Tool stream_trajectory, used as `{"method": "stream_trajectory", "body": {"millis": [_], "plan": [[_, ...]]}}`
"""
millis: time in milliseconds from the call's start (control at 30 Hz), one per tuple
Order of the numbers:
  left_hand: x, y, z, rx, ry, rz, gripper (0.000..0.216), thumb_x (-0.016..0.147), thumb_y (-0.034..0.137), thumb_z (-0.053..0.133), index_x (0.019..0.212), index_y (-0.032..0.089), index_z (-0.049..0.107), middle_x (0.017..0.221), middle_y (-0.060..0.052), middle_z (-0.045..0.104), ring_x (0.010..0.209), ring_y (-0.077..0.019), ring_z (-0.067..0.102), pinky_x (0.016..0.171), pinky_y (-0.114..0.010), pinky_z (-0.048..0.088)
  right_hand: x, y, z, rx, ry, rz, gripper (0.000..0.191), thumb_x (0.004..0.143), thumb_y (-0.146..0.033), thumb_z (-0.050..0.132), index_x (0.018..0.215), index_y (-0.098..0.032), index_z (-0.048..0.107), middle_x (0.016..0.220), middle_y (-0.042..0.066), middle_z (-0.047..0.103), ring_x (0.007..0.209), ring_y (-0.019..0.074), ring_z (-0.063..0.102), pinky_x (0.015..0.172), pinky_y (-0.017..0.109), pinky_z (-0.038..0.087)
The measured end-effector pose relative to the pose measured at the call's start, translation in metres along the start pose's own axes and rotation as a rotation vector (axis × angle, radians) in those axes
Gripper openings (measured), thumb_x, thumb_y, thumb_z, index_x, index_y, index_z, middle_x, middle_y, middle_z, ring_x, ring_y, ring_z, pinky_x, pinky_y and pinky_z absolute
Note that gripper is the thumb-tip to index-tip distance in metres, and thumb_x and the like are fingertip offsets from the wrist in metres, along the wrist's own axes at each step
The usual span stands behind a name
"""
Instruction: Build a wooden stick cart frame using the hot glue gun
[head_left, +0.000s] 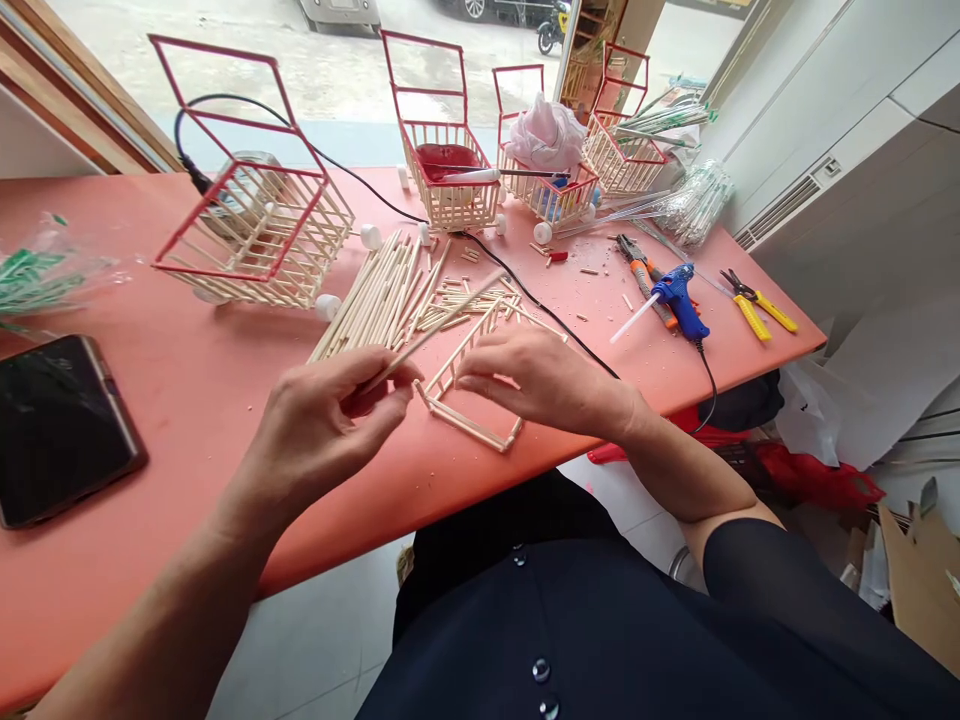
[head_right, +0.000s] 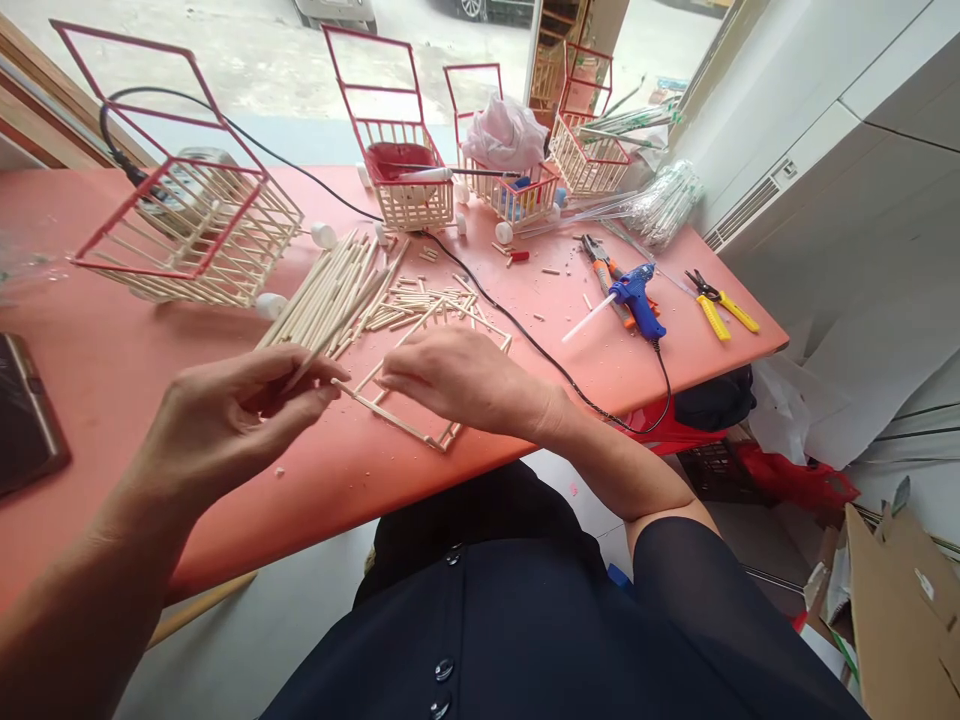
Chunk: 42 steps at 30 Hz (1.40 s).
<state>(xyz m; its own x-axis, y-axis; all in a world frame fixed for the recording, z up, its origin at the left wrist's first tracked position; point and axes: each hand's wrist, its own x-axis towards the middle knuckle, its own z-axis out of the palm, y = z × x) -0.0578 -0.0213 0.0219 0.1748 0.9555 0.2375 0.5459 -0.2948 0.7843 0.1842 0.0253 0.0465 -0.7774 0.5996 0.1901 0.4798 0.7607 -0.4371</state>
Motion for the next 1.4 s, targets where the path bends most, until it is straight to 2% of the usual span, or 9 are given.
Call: {"method": "stream_trajectory", "body": {"millis": [100,233,433,667,767,867,1067,1200,1400], "plan": [[0.003,-0.006,-0.004,-0.130,0.098,-0.176,0.027,0.096,0.043,0.065,0.084,0.020,0.073,0.070,0.001,0.059,0.060,-0.0109,0.044,0.055,-0.027,0.032,-0.004,0.015,-0.013,0.029,0.177,0.083,0.033,0.111,-0.032,0.053,0.094,-0.015,0.075,0.092,0.007,0.076,0.086,0.0169,0.064,0.083,0.029,0.043],[0.015,-0.017,-0.006,-0.611,0.091,-0.337,0.023,0.093,0.042,0.070,0.098,0.020,0.075,0.074,-0.003,0.066,0.054,-0.0094,0.036,0.052,-0.029,0.029,-0.010,0.043,-0.023,-0.004,0.415,0.259,0.030,0.107,-0.031,0.057,0.092,-0.015,0.077,0.089,0.005,0.078,0.082,0.0154,0.064,0.080,0.029,0.043],[0.032,-0.023,-0.006,-0.794,-0.015,-0.507,0.020,0.086,0.034,0.078,0.096,0.024,0.064,0.071,-0.001,0.067,0.054,-0.0096,0.034,0.053,-0.028,0.029,-0.001,0.061,-0.020,0.039,0.420,0.303,0.029,0.104,-0.029,0.058,0.091,-0.015,0.079,0.089,0.004,0.080,0.079,0.0140,0.064,0.079,0.028,0.045],[0.057,0.003,-0.014,-0.701,-0.044,-0.410,0.028,0.071,0.026,0.092,0.083,0.020,0.068,0.080,-0.002,0.066,0.070,-0.0108,0.055,0.057,-0.024,0.041,0.015,0.053,-0.032,0.068,0.498,0.229,0.033,0.108,-0.040,0.055,0.107,-0.016,0.078,0.103,0.007,0.077,0.093,0.0164,0.066,0.087,0.032,0.050],[0.071,0.014,-0.010,-0.536,-0.059,-0.264,0.020,0.075,0.029,0.086,0.083,0.020,0.071,0.071,-0.001,0.067,0.059,-0.0088,0.051,0.053,-0.025,0.037,0.018,0.058,-0.032,0.178,0.530,0.190,0.045,0.110,-0.053,0.050,0.127,-0.017,0.072,0.116,0.009,0.073,0.101,0.0170,0.066,0.087,0.032,0.053],[0.080,0.018,0.000,-0.308,-0.069,-0.083,0.018,0.080,0.035,0.080,0.086,0.019,0.079,0.070,-0.003,0.071,0.060,-0.0106,0.056,0.057,-0.027,0.044,0.014,0.062,-0.030,0.346,0.510,0.123,0.059,0.107,-0.064,0.050,0.140,-0.018,0.065,0.112,0.008,0.070,0.087,0.0144,0.064,0.080,0.031,0.055],[0.085,0.009,0.004,-0.074,-0.128,0.058,0.028,0.080,0.047,0.077,0.089,0.021,0.085,0.076,-0.004,0.079,0.072,-0.0171,0.069,0.073,-0.030,0.057,-0.026,0.041,-0.025,0.344,0.590,-0.006,0.045,0.108,-0.056,0.055,0.098,-0.022,0.082,0.089,0.005,0.074,0.080,0.0158,0.066,0.078,0.033,0.057],[0.082,-0.002,-0.006,-0.094,-0.143,0.016,0.023,0.080,0.042,0.075,0.090,0.025,0.085,0.084,-0.004,0.082,0.080,-0.0181,0.074,0.079,-0.030,0.060,-0.065,0.023,-0.004,0.318,0.661,-0.096,0.028,0.108,-0.042,0.061,0.116,-0.028,0.084,0.091,0.005,0.077,0.078,0.0165,0.071,0.072,0.032,0.059],[0.078,-0.002,0.002,-0.218,-0.254,-0.045,0.023,0.077,0.041,0.078,0.090,0.024,0.085,0.086,-0.005,0.082,0.084,-0.0208,0.077,0.081,-0.030,0.063,-0.104,0.012,0.035,0.215,0.790,-0.059,0.036,0.108,-0.051,0.056,0.128,-0.036,0.081,0.085,0.006,0.077,0.073,0.0221,0.072,0.064,0.038,0.059]]}}
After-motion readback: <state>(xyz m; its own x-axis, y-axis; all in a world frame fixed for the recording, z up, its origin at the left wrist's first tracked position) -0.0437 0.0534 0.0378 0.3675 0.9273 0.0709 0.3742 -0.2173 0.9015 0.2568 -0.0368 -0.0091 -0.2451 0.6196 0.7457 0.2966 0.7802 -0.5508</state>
